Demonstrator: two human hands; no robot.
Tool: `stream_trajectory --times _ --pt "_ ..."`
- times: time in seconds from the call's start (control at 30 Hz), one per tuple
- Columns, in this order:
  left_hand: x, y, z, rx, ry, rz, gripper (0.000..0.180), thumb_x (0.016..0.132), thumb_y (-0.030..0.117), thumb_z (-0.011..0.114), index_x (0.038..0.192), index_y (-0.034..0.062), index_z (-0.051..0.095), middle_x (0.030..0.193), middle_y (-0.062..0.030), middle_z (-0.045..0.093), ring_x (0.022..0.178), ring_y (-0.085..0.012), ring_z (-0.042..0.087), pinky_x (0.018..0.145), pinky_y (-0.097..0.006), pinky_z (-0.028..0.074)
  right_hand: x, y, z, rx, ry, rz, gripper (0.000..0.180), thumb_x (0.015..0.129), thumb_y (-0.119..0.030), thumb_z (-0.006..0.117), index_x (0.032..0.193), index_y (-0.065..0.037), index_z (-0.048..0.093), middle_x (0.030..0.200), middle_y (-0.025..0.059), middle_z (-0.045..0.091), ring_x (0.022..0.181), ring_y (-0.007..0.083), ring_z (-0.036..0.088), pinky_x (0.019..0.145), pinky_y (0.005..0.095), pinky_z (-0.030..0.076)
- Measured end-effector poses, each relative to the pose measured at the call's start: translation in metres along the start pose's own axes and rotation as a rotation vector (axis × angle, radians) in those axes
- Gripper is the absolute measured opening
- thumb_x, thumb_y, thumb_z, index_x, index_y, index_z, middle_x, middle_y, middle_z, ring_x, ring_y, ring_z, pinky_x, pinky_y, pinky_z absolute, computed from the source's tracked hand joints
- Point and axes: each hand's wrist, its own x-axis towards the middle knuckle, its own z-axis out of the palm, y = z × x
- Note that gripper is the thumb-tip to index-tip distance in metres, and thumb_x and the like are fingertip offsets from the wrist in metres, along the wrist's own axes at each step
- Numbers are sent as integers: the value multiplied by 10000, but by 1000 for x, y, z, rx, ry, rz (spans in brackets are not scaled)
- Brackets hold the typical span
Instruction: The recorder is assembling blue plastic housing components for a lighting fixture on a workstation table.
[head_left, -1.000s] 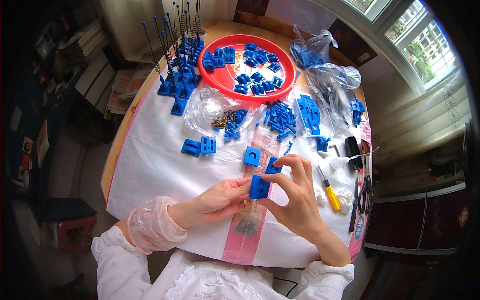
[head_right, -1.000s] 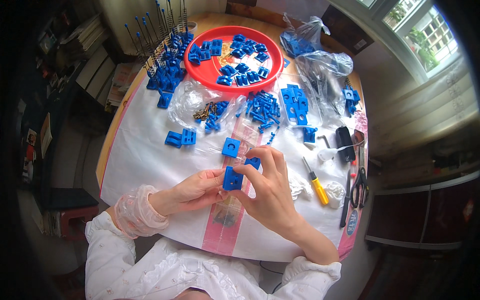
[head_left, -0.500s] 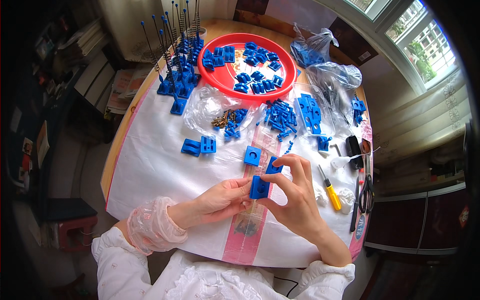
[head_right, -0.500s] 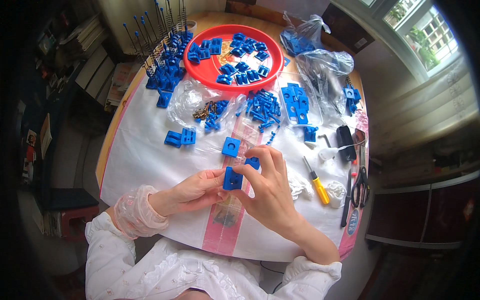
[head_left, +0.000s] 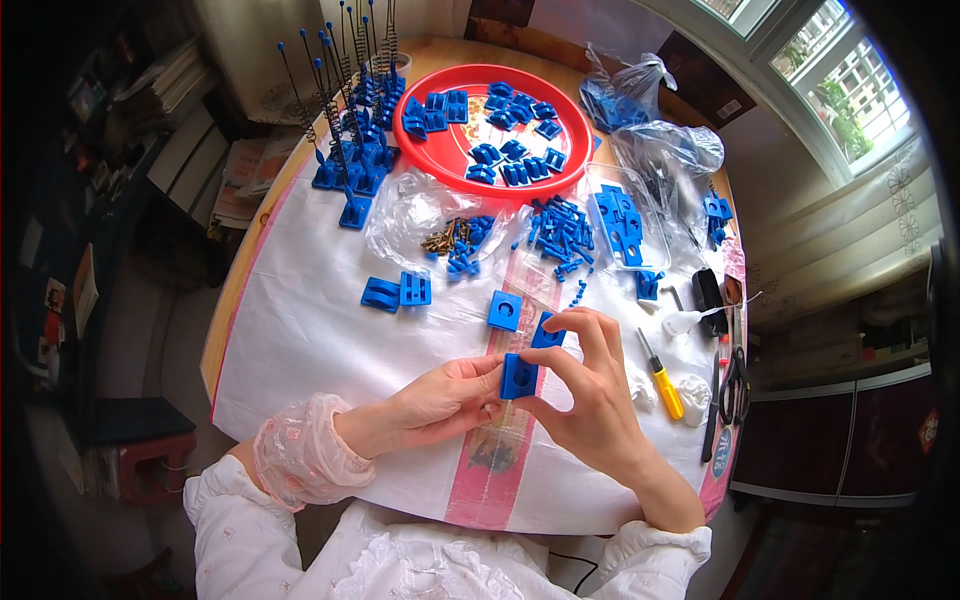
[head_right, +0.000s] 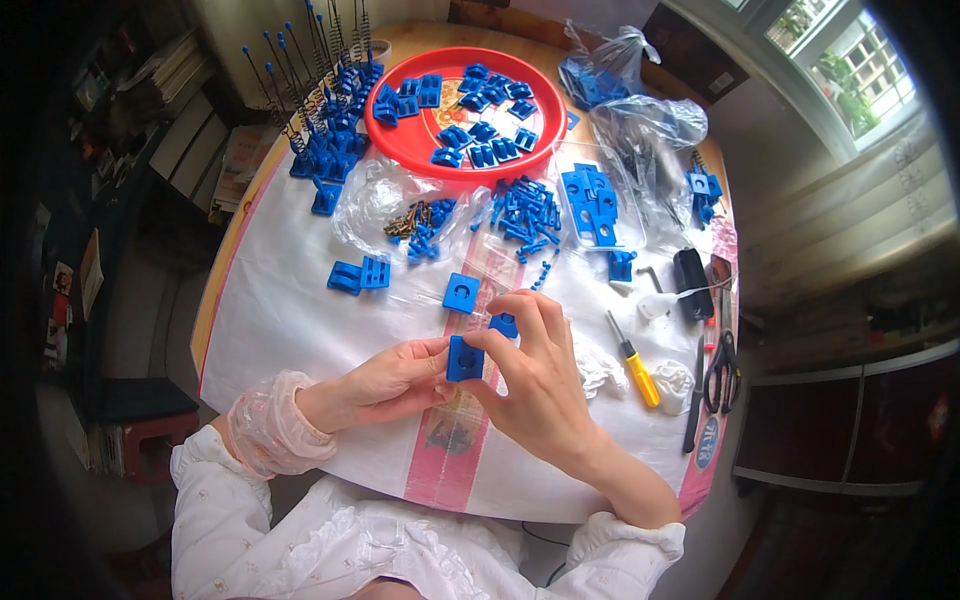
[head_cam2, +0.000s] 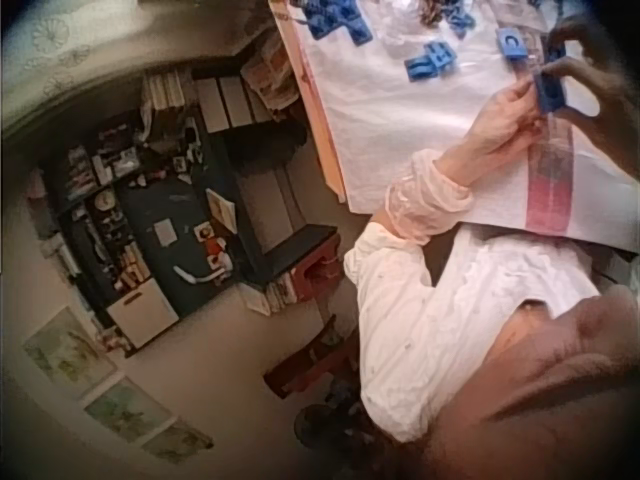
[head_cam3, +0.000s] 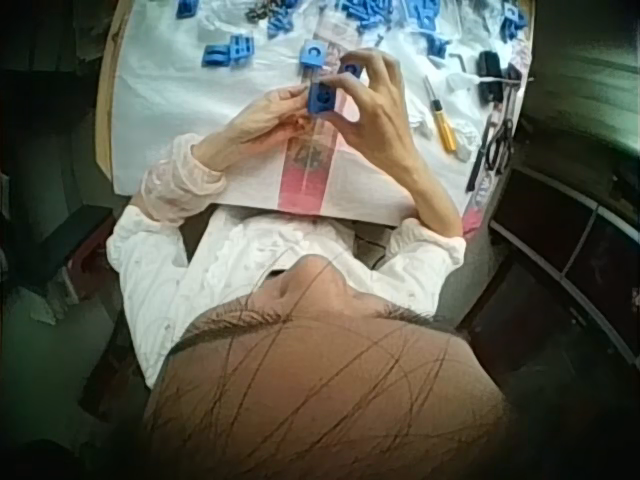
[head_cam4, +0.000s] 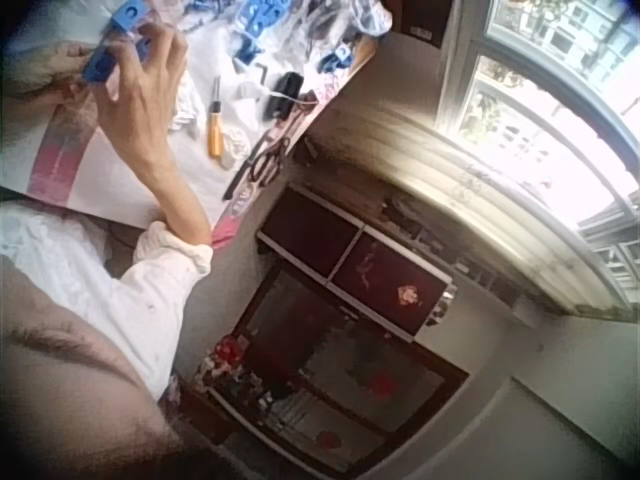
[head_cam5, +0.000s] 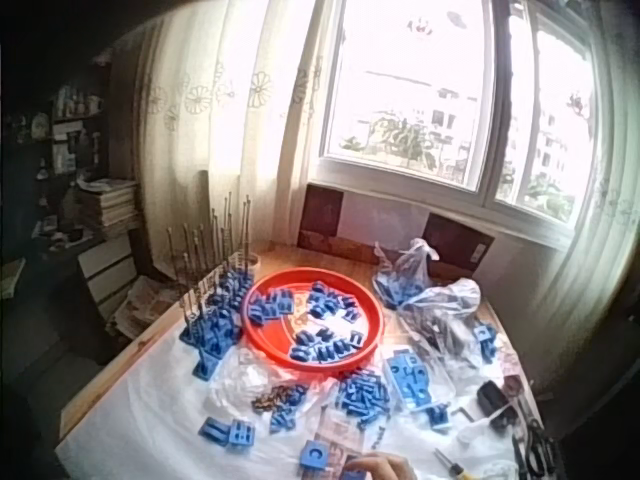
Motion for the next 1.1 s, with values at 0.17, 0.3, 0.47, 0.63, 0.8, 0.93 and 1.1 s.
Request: stream_trajectory --times 0.17,0.3,0.47,0.63,0.8,0.93,1.1 --pt "0 0 -1 -6 1 -1 361 1027 246 547 1348 83 519 1141 24 613 904 -45 502 800 -237 434 0 0 1 -5 0 -8 414 622 -82 828 1002 -100 667 1193 116 517 1190 342 457 967 467 413" --pt "0 0 -1 -8 11 -3 355 1028 240 545 1345 84 520 1143 18 615 924 -46 511 798 -238 431 0 0 1 -2 -1 -11 413 623 -80 826 1003 -97 666 1194 117 516 1192 341 457 966 465 413" --pt "-1 1 1 -8 7 0 351 1029 236 546 1343 82 519 1143 14 615 923 -45 511 789 -235 429 0 0 1 -5 0 -12 412 624 -78 826 1003 -97 665 1197 118 515 1192 342 457 966 461 414" --pt "-1 0 1 -8 17 -3 347 1033 231 542 1346 82 515 1143 17 615 910 -41 503 780 -233 428 0 0 1 -11 -4 -13 413 623 -81 829 1002 -96 665 1198 116 515 1190 343 457 968 460 415" --pt "-1 1 1 -10 16 -10 351 1034 227 540 1351 81 511 1141 18 614 906 -40 501 779 -234 429 0 1 1 -7 -3 -12 416 624 -80 830 1006 -100 666 1199 115 516 1191 342 457 968 462 415" --pt "-2 0 0 -17 13 -6 356 1033 228 541 1355 81 509 1141 16 612 895 -44 496 780 -235 430 0 0 2 -7 -6 -12 421 624 -81 830 1011 -103 667 1202 114 517 1194 342 456 967 463 414" --pt "0 1 0 -18 13 -12 353 1032 226 542 1353 80 511 1140 15 613 882 -47 489 779 -237 431 0 1 1 -9 -2 -11 423 622 -83 830 1011 -106 667 1203 113 519 1196 342 456 966 466 414"
